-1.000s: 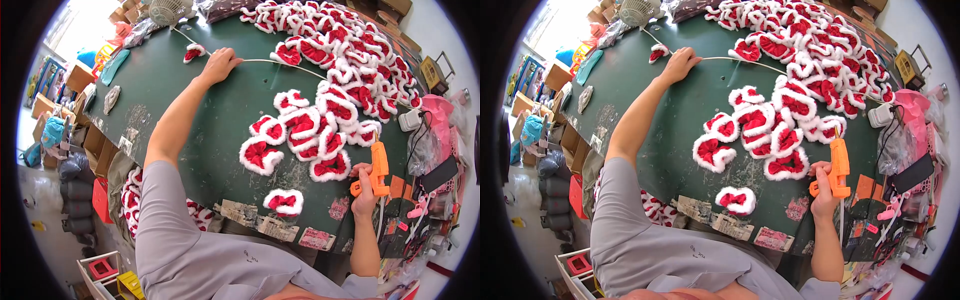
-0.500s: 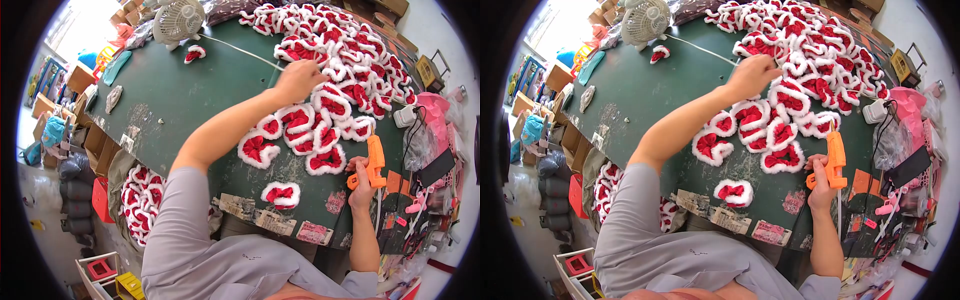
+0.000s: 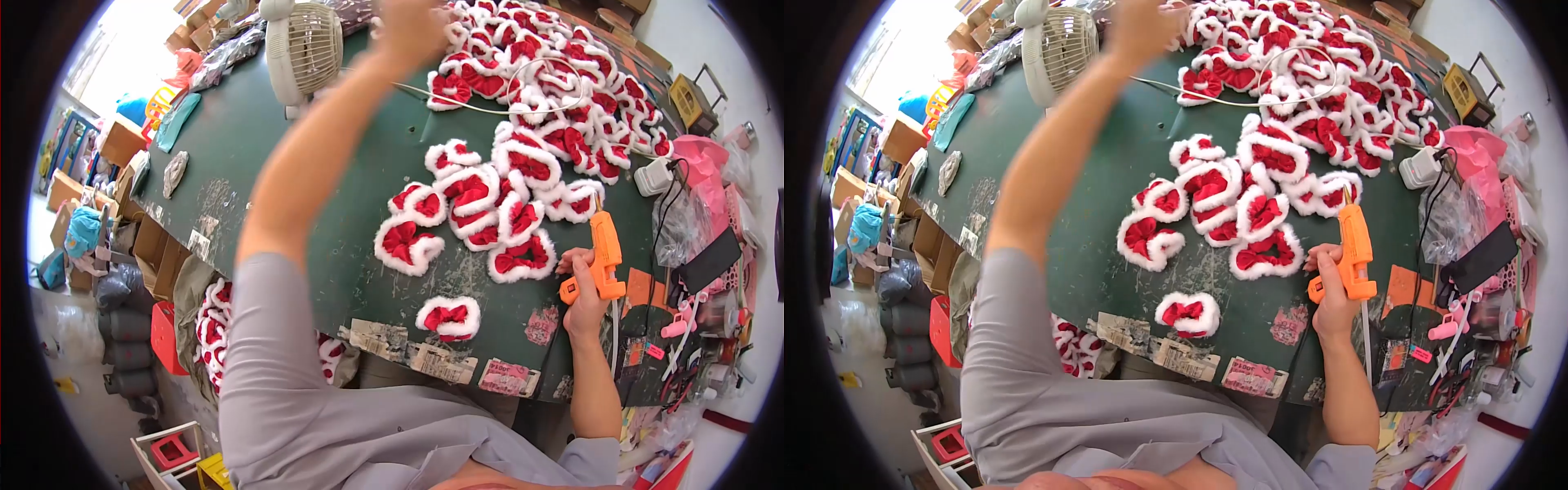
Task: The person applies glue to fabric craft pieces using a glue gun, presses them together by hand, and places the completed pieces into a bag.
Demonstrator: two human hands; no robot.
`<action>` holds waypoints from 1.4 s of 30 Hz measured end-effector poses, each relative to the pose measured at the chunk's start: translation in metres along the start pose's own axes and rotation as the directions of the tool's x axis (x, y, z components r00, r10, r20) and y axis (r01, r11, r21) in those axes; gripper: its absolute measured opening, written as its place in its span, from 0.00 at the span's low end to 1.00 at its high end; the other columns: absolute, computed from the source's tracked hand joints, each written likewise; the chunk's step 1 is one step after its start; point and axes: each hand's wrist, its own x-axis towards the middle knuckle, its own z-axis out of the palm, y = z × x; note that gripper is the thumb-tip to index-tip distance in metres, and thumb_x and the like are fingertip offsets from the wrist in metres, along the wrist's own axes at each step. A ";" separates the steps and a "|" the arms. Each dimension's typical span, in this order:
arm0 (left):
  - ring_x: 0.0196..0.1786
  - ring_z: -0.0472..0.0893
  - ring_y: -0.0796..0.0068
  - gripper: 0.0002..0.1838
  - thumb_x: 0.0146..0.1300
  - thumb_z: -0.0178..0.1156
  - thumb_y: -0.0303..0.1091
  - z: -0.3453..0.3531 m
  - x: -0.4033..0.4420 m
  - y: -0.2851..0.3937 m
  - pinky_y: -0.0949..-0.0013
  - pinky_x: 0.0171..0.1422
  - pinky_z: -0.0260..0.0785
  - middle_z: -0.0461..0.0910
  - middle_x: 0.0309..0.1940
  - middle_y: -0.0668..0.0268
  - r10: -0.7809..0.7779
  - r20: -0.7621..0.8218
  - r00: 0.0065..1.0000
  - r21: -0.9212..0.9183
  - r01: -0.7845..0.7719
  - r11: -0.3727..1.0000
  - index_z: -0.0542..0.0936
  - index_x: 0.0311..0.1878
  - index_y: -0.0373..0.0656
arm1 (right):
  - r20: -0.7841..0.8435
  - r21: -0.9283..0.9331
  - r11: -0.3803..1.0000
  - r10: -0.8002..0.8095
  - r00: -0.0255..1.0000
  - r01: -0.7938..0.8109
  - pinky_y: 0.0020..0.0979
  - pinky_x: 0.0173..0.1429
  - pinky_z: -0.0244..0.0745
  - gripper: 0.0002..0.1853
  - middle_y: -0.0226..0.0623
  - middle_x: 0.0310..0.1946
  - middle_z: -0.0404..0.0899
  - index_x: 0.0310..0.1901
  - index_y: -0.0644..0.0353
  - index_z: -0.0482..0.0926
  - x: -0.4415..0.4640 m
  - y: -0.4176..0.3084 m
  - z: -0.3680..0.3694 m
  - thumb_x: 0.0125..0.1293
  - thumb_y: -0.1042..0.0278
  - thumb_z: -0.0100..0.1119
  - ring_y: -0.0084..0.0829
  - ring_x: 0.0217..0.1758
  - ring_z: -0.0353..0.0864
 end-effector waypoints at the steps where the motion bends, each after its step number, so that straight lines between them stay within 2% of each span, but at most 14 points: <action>1: 0.66 0.70 0.45 0.30 0.48 0.69 0.32 -0.022 0.005 -0.026 0.48 0.70 0.61 0.75 0.59 0.50 0.025 -0.128 0.991 0.218 0.003 0.976 0.78 0.59 0.46 | 0.016 -0.009 1.000 -0.004 1.000 0.004 0.33 0.48 0.76 0.05 0.39 0.40 0.80 0.42 0.58 0.70 0.000 -0.001 0.001 0.69 0.76 0.57 0.29 0.40 0.79; 4: 0.72 0.64 0.39 0.38 0.53 0.71 0.46 -0.096 0.002 -0.152 0.44 0.75 0.55 0.70 0.67 0.49 -0.213 0.040 0.976 -0.507 0.204 0.837 0.71 0.69 0.52 | 0.016 -0.004 1.000 -0.010 1.000 0.010 0.33 0.48 0.76 0.06 0.39 0.40 0.80 0.42 0.58 0.70 0.000 0.000 0.001 0.69 0.76 0.57 0.29 0.40 0.79; 6: 0.72 0.65 0.39 0.41 0.53 0.71 0.48 -0.098 0.000 -0.205 0.45 0.75 0.56 0.70 0.68 0.49 -0.165 0.115 0.980 -0.553 0.201 0.808 0.70 0.71 0.51 | 0.019 -0.012 1.000 -0.016 1.000 0.016 0.33 0.48 0.76 0.06 0.39 0.40 0.80 0.42 0.58 0.70 0.001 0.000 0.002 0.69 0.76 0.57 0.29 0.40 0.79; 8: 0.71 0.68 0.43 0.46 0.52 0.72 0.50 -0.069 -0.018 -0.240 0.49 0.74 0.60 0.70 0.68 0.48 -0.379 0.027 0.925 0.081 0.376 0.923 0.66 0.73 0.50 | 0.021 -0.020 1.000 -0.021 1.000 0.021 0.33 0.48 0.76 0.06 0.39 0.40 0.80 0.42 0.58 0.70 -0.001 0.001 0.002 0.69 0.75 0.57 0.28 0.40 0.78; 16: 0.56 0.83 0.45 0.39 0.54 0.67 0.60 -0.072 0.021 -0.206 0.52 0.63 0.74 0.83 0.53 0.46 -0.629 0.052 0.776 0.577 0.490 0.653 0.75 0.65 0.46 | 0.004 -0.038 0.999 -0.006 1.000 0.006 0.33 0.48 0.76 0.05 0.38 0.39 0.80 0.41 0.58 0.70 0.000 -0.002 0.004 0.69 0.75 0.57 0.28 0.40 0.78; 18: 0.60 0.81 0.48 0.42 0.52 0.66 0.64 -0.101 0.034 -0.193 0.54 0.64 0.73 0.81 0.57 0.47 -0.654 0.107 0.749 0.577 0.489 0.654 0.76 0.66 0.47 | 0.006 -0.042 0.999 0.001 1.000 -0.001 0.32 0.48 0.76 0.05 0.38 0.39 0.80 0.41 0.58 0.70 0.000 -0.002 0.004 0.69 0.75 0.57 0.28 0.40 0.78; 19: 0.63 0.79 0.50 0.44 0.51 0.66 0.65 -0.129 0.032 -0.203 0.56 0.66 0.72 0.80 0.60 0.47 -0.407 0.454 0.793 0.142 0.387 0.911 0.76 0.67 0.48 | 0.014 -0.046 0.999 0.003 1.000 -0.003 0.32 0.48 0.76 0.05 0.38 0.39 0.80 0.41 0.58 0.70 0.000 -0.003 0.003 0.69 0.75 0.57 0.28 0.40 0.78; 22: 0.69 0.73 0.53 0.48 0.47 0.70 0.63 -0.114 0.044 -0.174 0.59 0.72 0.67 0.75 0.66 0.51 -0.660 0.309 0.684 0.641 0.363 0.676 0.73 0.70 0.48 | 0.014 -0.035 0.999 0.005 1.000 -0.004 0.32 0.48 0.76 0.05 0.38 0.39 0.80 0.40 0.58 0.70 0.001 -0.002 0.003 0.69 0.74 0.57 0.28 0.40 0.78; 23: 0.67 0.75 0.52 0.46 0.46 0.72 0.59 -0.112 0.030 -0.243 0.59 0.71 0.67 0.76 0.65 0.50 -0.149 0.560 0.815 -0.136 0.268 0.954 0.75 0.69 0.48 | 0.013 -0.026 1.000 0.006 1.000 -0.006 0.32 0.48 0.76 0.05 0.38 0.39 0.80 0.40 0.58 0.70 0.001 -0.002 0.003 0.69 0.74 0.57 0.28 0.40 0.78; 25: 0.61 0.78 0.51 0.43 0.44 0.77 0.50 -0.112 0.023 -0.247 0.56 0.68 0.70 0.79 0.58 0.46 -0.404 0.368 0.837 0.348 0.279 0.895 0.77 0.65 0.42 | 0.011 -0.027 1.000 0.012 1.000 -0.012 0.32 0.48 0.76 0.05 0.38 0.39 0.80 0.40 0.58 0.71 0.002 -0.001 0.001 0.69 0.74 0.58 0.28 0.40 0.78; 29: 0.59 0.79 0.50 0.42 0.45 0.75 0.54 -0.118 0.014 -0.247 0.54 0.66 0.70 0.79 0.56 0.44 -0.354 0.366 0.861 0.146 0.322 0.935 0.78 0.61 0.37 | 0.017 -0.038 0.999 0.013 1.000 -0.012 0.32 0.48 0.75 0.05 0.37 0.39 0.80 0.40 0.59 0.71 0.002 -0.001 0.001 0.69 0.74 0.58 0.27 0.40 0.78; 32: 0.61 0.77 0.45 0.49 0.48 0.73 0.60 -0.124 0.012 -0.208 0.53 0.69 0.68 0.77 0.60 0.42 -0.424 0.333 0.842 0.434 0.263 0.862 0.73 0.66 0.33 | 0.017 -0.024 1.000 0.017 1.000 -0.016 0.32 0.48 0.75 0.05 0.37 0.39 0.80 0.40 0.59 0.71 0.002 -0.001 0.002 0.69 0.74 0.58 0.27 0.39 0.78; 34: 0.63 0.79 0.52 0.43 0.54 0.57 0.77 -0.110 -0.001 -0.213 0.57 0.68 0.67 0.81 0.56 0.47 -0.458 0.145 0.877 0.715 0.227 0.662 0.81 0.60 0.49 | 0.019 -0.026 1.000 0.017 1.000 -0.017 0.32 0.48 0.75 0.05 0.37 0.38 0.80 0.40 0.59 0.71 0.001 -0.001 0.001 0.69 0.74 0.58 0.26 0.39 0.78; 42: 0.65 0.77 0.47 0.57 0.50 0.53 0.83 -0.113 -0.001 -0.226 0.52 0.72 0.63 0.79 0.60 0.43 -0.555 0.232 0.799 0.560 0.356 0.748 0.74 0.68 0.38 | 0.016 -0.030 0.999 0.019 1.000 -0.018 0.31 0.47 0.76 0.03 0.37 0.38 0.81 0.39 0.60 0.74 0.003 -0.001 0.000 0.69 0.74 0.59 0.26 0.38 0.79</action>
